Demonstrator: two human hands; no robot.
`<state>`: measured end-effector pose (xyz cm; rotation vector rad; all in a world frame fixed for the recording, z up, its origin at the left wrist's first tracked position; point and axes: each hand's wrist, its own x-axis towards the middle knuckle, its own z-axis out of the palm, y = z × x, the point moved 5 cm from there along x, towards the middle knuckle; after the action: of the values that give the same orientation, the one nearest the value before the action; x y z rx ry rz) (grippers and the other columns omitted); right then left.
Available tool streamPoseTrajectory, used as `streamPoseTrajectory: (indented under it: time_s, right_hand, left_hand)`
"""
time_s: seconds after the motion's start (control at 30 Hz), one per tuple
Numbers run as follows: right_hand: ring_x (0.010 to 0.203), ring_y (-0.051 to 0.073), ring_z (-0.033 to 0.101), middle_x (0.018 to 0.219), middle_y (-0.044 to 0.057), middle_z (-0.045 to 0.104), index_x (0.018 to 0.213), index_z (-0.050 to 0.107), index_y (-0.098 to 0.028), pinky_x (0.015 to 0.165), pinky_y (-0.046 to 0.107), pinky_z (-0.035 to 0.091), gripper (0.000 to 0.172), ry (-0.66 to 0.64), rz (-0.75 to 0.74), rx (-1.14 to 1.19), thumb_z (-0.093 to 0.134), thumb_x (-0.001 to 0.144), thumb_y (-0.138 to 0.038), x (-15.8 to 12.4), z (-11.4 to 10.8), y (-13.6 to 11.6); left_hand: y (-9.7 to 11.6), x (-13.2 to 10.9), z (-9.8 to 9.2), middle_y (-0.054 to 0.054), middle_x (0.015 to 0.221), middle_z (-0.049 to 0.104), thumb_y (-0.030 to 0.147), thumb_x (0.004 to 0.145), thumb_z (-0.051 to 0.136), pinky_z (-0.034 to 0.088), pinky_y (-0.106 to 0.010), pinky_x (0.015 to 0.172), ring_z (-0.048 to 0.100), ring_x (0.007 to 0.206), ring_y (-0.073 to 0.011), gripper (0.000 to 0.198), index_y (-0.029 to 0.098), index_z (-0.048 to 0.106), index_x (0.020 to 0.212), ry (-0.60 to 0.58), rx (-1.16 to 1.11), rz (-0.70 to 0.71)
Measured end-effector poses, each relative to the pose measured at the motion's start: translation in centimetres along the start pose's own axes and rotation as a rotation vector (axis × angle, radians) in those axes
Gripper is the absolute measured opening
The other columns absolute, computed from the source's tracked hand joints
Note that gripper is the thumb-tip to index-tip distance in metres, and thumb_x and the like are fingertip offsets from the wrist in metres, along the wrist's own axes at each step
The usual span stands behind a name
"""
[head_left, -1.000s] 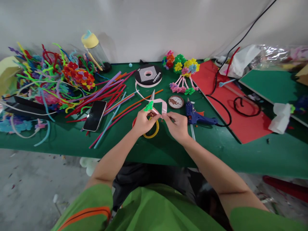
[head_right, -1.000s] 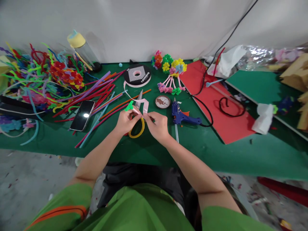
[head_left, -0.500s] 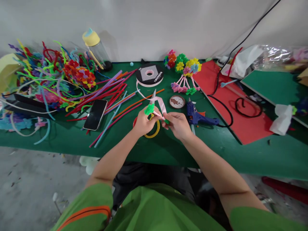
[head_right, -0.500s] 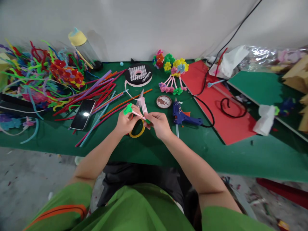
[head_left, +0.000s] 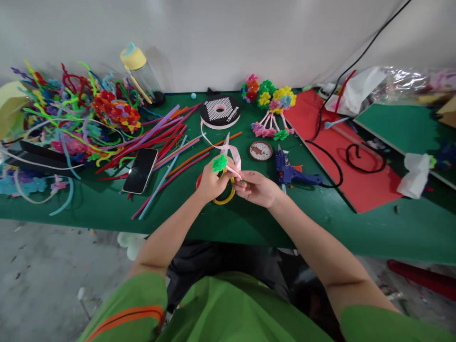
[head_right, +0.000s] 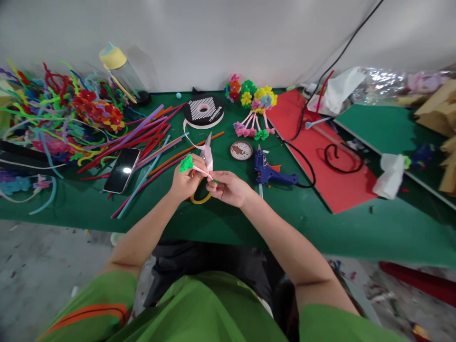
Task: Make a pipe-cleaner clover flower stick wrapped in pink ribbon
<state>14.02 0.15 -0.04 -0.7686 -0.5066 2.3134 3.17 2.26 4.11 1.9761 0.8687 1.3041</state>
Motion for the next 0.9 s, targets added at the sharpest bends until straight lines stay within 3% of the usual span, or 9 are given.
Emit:
streamPoseTrajectory:
  time_s: [0.13,0.27,0.43,0.57,0.73,0.9]
  right_hand:
    - [0.050,0.005,0.042,0.052,-0.004,0.045,0.065,0.057,-0.013,0.043,0.017,0.029,0.022,0.126,-0.167,-0.097,0.072,0.063,-0.030,0.1,-0.3,-0.5]
    - [0.049,0.005,0.042,0.053,-0.004,0.048,0.063,0.054,-0.016,0.047,0.021,0.031,0.028,0.282,-0.389,-0.277,0.070,0.064,-0.039,-0.1,-0.6,-1.1]
    - [0.050,0.007,0.042,0.054,-0.003,0.048,0.062,0.051,-0.018,0.049,0.024,0.030,0.028,0.437,-0.645,-0.728,0.057,0.077,-0.041,-1.1,-0.3,-1.7]
    - [0.052,0.009,0.043,0.058,-0.002,0.048,0.062,0.051,-0.018,0.049,0.024,0.030,0.024,0.488,-0.675,-0.921,0.051,0.081,-0.034,-1.5,-0.3,-2.0]
    - [0.050,0.007,0.038,0.058,-0.003,0.047,0.065,0.056,-0.018,0.047,0.023,0.026,0.020,0.538,-0.682,-0.944,0.053,0.079,-0.032,-1.8,-0.3,-2.8]
    - [0.047,0.007,0.036,0.053,-0.003,0.046,0.059,0.057,-0.017,0.046,0.024,0.025,0.025,0.547,-0.637,-0.916,0.055,0.078,-0.032,-1.9,-0.4,-3.1]
  left_hand:
    - [-0.2,0.1,0.0,-0.001,0.074,0.060,0.024,0.079,0.057,0.047,-0.033,0.074,0.057,0.076,-0.0150,0.010,0.019,0.060,0.071,-0.001,0.041,-0.068]
    - [-1.0,-0.1,0.4,-0.002,0.078,0.060,0.029,0.072,0.066,0.046,-0.028,0.061,0.056,0.068,-0.0129,0.014,0.017,0.059,0.076,-0.006,0.033,-0.169]
    - [-1.6,-0.3,0.7,-0.001,0.071,0.060,0.031,0.073,0.065,0.047,-0.029,0.064,0.058,0.072,-0.0145,0.014,0.018,0.060,0.071,0.018,-0.037,-0.227]
    - [-1.5,-0.3,0.8,-0.001,0.070,0.060,0.030,0.072,0.065,0.047,-0.029,0.063,0.057,0.068,-0.0141,0.013,0.018,0.060,0.069,-0.005,-0.051,-0.228]
    - [-1.2,-0.2,0.7,-0.001,0.070,0.060,0.029,0.071,0.067,0.047,-0.029,0.063,0.057,0.067,-0.0139,0.013,0.018,0.060,0.070,-0.011,0.003,-0.221]
    - [-1.6,-0.4,0.7,-0.001,0.069,0.061,0.031,0.071,0.066,0.047,-0.028,0.065,0.058,0.069,-0.0136,0.016,0.016,0.060,0.069,-0.021,-0.092,-0.272]
